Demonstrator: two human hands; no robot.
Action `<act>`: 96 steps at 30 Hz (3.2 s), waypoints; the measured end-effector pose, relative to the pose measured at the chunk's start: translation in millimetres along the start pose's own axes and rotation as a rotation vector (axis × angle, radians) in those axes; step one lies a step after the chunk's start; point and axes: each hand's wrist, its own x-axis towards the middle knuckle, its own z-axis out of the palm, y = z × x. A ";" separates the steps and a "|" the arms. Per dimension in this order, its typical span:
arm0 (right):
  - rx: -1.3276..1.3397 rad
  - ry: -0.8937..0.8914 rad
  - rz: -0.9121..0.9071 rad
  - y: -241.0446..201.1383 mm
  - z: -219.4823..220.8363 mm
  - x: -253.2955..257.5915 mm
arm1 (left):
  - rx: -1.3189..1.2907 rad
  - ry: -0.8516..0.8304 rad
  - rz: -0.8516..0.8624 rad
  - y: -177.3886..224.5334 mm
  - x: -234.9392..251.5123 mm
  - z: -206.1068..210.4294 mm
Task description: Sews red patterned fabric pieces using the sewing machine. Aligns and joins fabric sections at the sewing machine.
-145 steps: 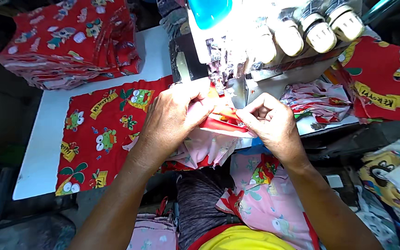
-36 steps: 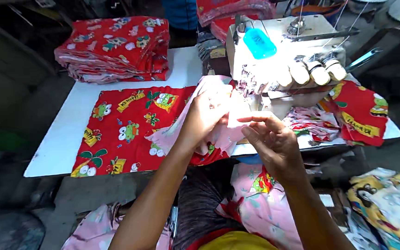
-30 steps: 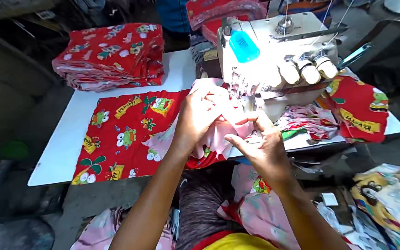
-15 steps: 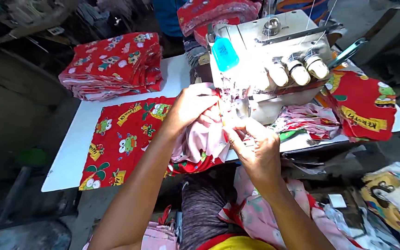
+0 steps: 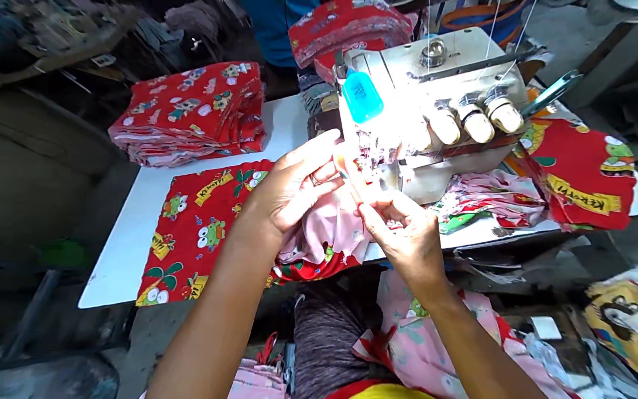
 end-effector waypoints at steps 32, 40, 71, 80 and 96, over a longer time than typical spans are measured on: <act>0.278 -0.047 -0.142 -0.4 7.2 40.2 | -0.038 0.073 0.428 -2.7 -3.4 -5.5; 0.117 -0.058 -0.156 13.2 4.7 39.7 | -0.150 0.045 0.280 18.0 -24.1 13.8; 0.069 -0.162 -0.081 -33.5 -47.7 -7.4 | 0.083 -0.368 0.531 -65.3 -59.9 13.2; 0.260 -0.256 0.034 -26.2 -46.1 -0.3 | 0.117 -0.447 0.542 -68.9 -57.5 2.6; 0.261 -0.349 0.062 -35.0 -65.7 -16.3 | 1.145 -0.018 0.796 -28.0 15.8 -39.2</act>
